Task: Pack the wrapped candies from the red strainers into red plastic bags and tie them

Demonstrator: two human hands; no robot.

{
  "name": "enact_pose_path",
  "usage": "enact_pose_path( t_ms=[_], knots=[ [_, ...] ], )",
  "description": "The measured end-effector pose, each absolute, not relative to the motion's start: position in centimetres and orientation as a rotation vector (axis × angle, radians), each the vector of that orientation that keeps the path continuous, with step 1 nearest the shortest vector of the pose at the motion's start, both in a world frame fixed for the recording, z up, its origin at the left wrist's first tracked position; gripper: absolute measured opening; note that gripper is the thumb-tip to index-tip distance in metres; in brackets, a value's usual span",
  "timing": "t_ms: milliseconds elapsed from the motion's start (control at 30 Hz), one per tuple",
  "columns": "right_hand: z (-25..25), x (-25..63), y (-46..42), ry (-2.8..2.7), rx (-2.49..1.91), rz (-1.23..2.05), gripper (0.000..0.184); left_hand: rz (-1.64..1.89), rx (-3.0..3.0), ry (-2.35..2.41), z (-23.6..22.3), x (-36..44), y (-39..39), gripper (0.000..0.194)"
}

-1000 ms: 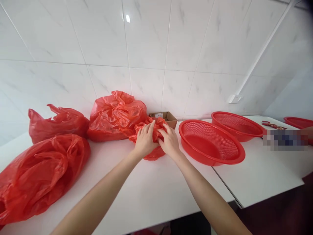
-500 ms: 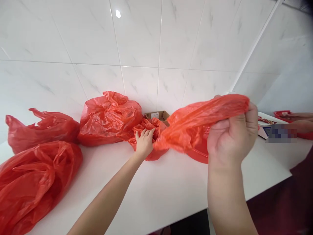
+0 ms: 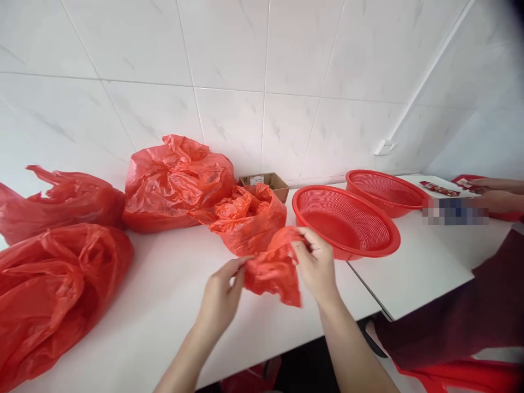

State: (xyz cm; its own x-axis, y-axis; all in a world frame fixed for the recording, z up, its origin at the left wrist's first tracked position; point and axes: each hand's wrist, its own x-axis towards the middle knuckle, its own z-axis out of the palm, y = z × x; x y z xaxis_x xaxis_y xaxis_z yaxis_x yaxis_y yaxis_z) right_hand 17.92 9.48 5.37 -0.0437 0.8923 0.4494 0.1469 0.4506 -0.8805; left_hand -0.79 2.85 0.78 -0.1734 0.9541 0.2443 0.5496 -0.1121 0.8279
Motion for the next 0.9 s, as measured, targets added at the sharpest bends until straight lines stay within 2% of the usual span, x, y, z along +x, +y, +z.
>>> enact_pose_path(
  t_ms=[67,267,367,467,533,633,800,900],
  knots=[
    [4.8,19.4,9.8,-1.444,-1.027,0.859,0.013,1.229,1.609,1.802,0.1,-3.9,2.3,0.029],
    [1.9,21.7,9.9,-1.610,-1.233,0.964,0.012,1.411,1.373,1.868,-0.6,-9.3,-0.4,0.034],
    [2.5,22.6,8.5,-1.744,-1.268,0.948,0.022,1.465,1.253,1.750,-0.3,-9.1,-1.0,0.037],
    [5.5,23.5,5.3,-1.803,-1.093,0.803,0.032,1.406,1.206,1.686,0.7,-8.2,-1.1,0.041],
    [7.7,23.3,2.7,-1.823,-0.850,0.724,0.030,1.385,1.212,1.664,1.3,-7.2,-1.1,0.042],
    [9.0,21.0,0.1,-2.032,-0.595,0.804,0.029,1.395,1.186,1.535,1.8,-5.2,-1.0,0.038],
    [4.2,16.3,1.8,-2.442,-0.828,0.804,0.029,1.447,0.999,1.127,2.3,-2.9,-1.6,0.020],
    [1.6,16.9,4.0,-2.783,-0.932,0.890,0.031,1.535,0.912,0.979,2.7,-4.5,-1.6,0.022]
  ],
)
